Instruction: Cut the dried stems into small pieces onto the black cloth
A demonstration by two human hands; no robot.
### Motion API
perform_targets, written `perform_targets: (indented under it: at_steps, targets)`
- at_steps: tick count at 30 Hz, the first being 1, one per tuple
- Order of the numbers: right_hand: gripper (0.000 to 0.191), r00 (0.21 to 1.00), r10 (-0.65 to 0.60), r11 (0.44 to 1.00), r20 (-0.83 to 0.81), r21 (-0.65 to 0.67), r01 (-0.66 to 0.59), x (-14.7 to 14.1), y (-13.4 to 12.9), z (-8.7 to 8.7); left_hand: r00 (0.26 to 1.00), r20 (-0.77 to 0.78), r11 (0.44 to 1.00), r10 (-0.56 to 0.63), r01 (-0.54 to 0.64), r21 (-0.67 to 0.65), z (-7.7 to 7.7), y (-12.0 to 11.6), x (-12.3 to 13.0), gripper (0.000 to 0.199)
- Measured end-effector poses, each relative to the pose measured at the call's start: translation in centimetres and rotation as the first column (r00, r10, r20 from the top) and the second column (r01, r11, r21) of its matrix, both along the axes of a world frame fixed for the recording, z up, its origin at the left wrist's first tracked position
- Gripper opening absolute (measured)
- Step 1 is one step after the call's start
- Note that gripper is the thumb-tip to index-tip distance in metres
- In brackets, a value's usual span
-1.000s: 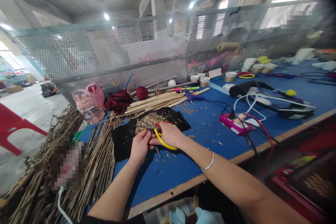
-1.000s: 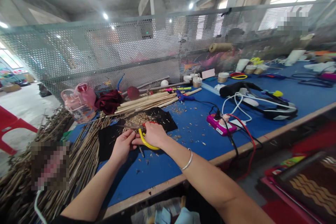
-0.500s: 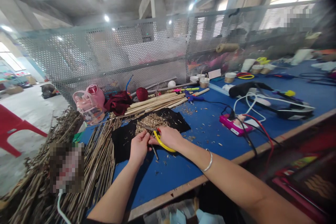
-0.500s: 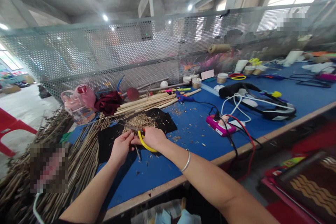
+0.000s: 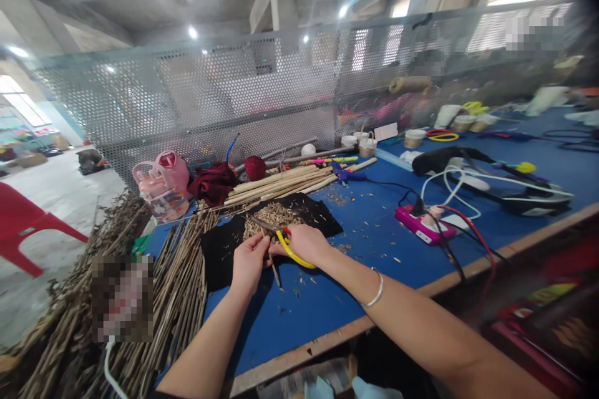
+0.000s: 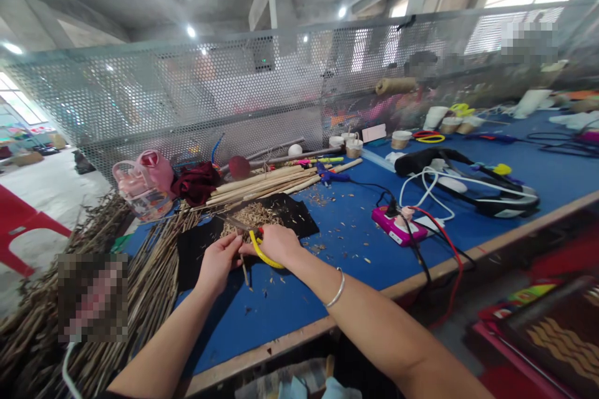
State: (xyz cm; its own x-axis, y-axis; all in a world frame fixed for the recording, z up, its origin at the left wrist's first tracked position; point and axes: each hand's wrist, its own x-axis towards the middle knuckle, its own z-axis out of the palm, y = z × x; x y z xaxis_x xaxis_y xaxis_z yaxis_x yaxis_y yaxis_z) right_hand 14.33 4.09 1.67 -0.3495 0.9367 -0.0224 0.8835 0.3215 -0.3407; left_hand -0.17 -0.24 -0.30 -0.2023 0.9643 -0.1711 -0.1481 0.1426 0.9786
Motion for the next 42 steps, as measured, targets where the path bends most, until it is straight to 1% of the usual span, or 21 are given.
perform_targets:
  at_steps: [5, 8, 10, 13, 17, 19, 23, 33, 38, 42]
  targets:
    - [0.067, 1.0, 0.02, 0.998, 0.023, 0.053, -0.021, 0.06, 0.12, -0.34, 0.995, 0.086, 0.999, 0.048, -0.048, -0.001, -0.04, 0.24, -0.02, 0.037]
    - [0.067, 0.999, 0.023, 0.998, 0.038, 0.064, -0.025, 0.04, 0.07, -0.31, 0.992, 0.124, 1.0, 0.024, -0.026, 0.015, 0.0, 0.3, 0.07, 0.034]
    - [0.067, 0.999, 0.028, 0.998, 0.043, 0.056, -0.031, 0.03, -0.07, -0.13, 0.993, 0.116, 1.0, 0.015, -0.016, 0.009, 0.14, 0.22, 0.12, 0.035]
    - [0.066, 0.999, 0.028, 0.999, 0.036, 0.037, -0.029, 0.01, -0.34, 0.14, 0.996, 0.081, 0.999, 0.035, -0.034, -0.01, 0.49, 0.0, 0.15, 0.038]
    - [0.069, 0.999, 0.046, 0.998, -0.005, 0.03, -0.046, 0.05, -0.5, 0.11, 0.998, 0.063, 1.0, 0.015, -0.016, 0.019, 0.74, -0.16, 0.19, 0.035]
    - [0.071, 0.998, 0.062, 0.996, -0.018, 0.062, -0.061, 0.08, -0.48, -0.04, 0.998, 0.063, 0.999, -0.006, 0.004, 0.034, 0.62, -0.13, 0.24, 0.035]
    - [0.071, 0.996, 0.084, 0.988, -0.042, 0.135, -0.078, 0.06, -0.47, -0.29, 0.999, 0.054, 0.999, -0.001, -0.001, 0.037, 0.28, -0.08, 0.4, 0.037]
    - [0.07, 0.997, 0.071, 0.997, 0.006, 0.012, -0.071, -0.06, -0.54, -0.04, 0.997, 0.03, 0.997, 0.077, -0.077, 0.011, -0.11, 0.12, 0.33, 0.05]
    - [0.07, 0.999, 0.052, 0.999, 0.007, -0.016, -0.052, 0.05, -0.39, -0.1, 0.997, 0.002, 0.996, 0.083, -0.083, -0.013, -0.24, 0.2, 0.17, 0.045]
    - [0.068, 0.999, 0.032, 0.999, -0.001, -0.035, -0.032, 0.09, -0.07, -0.23, 0.995, -0.054, 0.996, 0.082, -0.083, -0.021, -0.19, 0.15, 0.14, 0.039]
